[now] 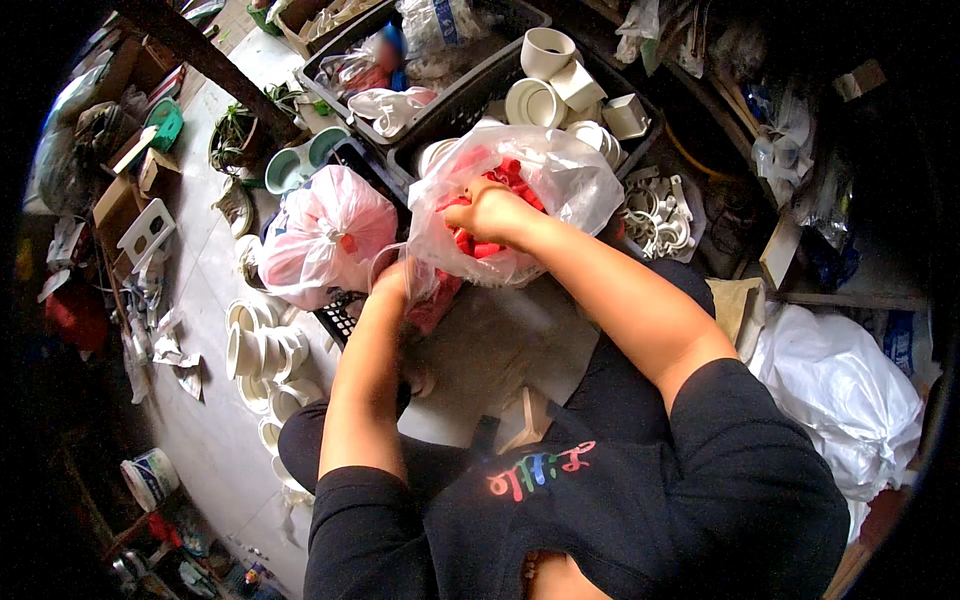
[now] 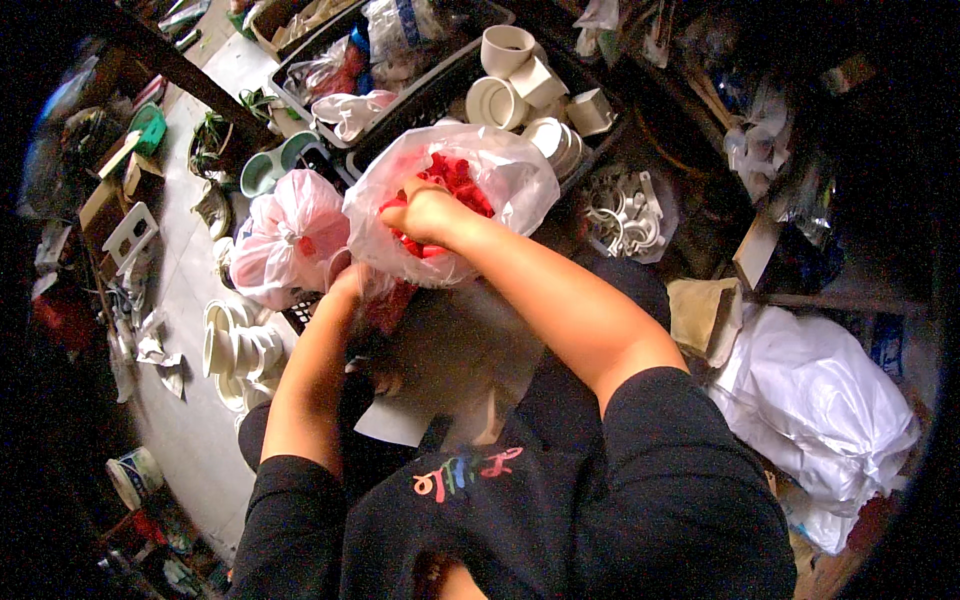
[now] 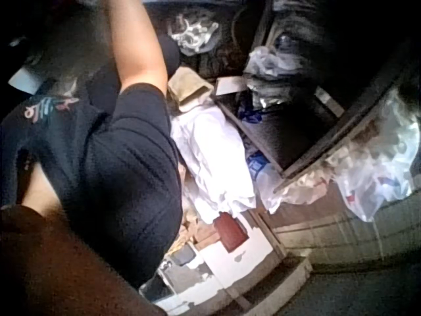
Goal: The person sits on the floor and repeatedly picks small red plastic pieces from a bag, connects them together by hand, and places the assembled pieces back into the bag. The workspace is cluttered with white plastic fittings and other items.
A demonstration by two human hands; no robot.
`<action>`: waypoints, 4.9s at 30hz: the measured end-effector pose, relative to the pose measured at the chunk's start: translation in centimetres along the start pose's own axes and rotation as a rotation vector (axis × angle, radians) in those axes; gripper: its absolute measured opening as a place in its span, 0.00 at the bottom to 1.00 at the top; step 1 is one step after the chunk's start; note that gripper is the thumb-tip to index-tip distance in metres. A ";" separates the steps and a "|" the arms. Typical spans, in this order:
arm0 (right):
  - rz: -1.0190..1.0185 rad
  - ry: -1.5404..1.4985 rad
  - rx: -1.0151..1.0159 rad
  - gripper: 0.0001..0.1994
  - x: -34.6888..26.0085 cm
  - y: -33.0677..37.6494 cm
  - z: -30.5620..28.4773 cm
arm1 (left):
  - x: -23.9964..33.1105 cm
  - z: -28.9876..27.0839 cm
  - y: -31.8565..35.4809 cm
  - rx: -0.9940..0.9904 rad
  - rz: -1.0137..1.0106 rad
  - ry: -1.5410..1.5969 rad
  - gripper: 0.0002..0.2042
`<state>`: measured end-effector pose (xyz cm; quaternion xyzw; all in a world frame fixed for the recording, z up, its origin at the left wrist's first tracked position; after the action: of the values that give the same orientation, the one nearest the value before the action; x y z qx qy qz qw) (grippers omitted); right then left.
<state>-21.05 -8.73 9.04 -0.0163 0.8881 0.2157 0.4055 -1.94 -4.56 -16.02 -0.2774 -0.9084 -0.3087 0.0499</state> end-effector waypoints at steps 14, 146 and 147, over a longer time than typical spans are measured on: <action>0.420 -1.379 -0.577 0.17 -3.9 4.2 -1.1 | 2.4 -7.8 5.8 -0.093 0.218 -0.124 0.10; -0.797 -0.593 0.115 0.12 -8.3 8.0 0.3 | 11.6 -21.3 22.9 0.992 -0.117 1.605 0.14; -0.797 -0.579 0.103 0.11 -8.2 7.9 0.3 | 11.6 -21.2 22.9 0.995 -0.114 1.592 0.15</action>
<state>-16.91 -2.68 17.76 -0.2741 0.6733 -0.0047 0.6867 -1.14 3.48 16.31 0.1133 -0.6467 0.0143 0.7542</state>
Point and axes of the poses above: each hand's wrist, its own y-axis away from the middle knuckle, its own z-axis out of the palm, x = y × z, the point moved 4 cm from there along -y, towards the middle knuckle, and after that the axes turned 4 degrees about x, right-handed, at the moved point
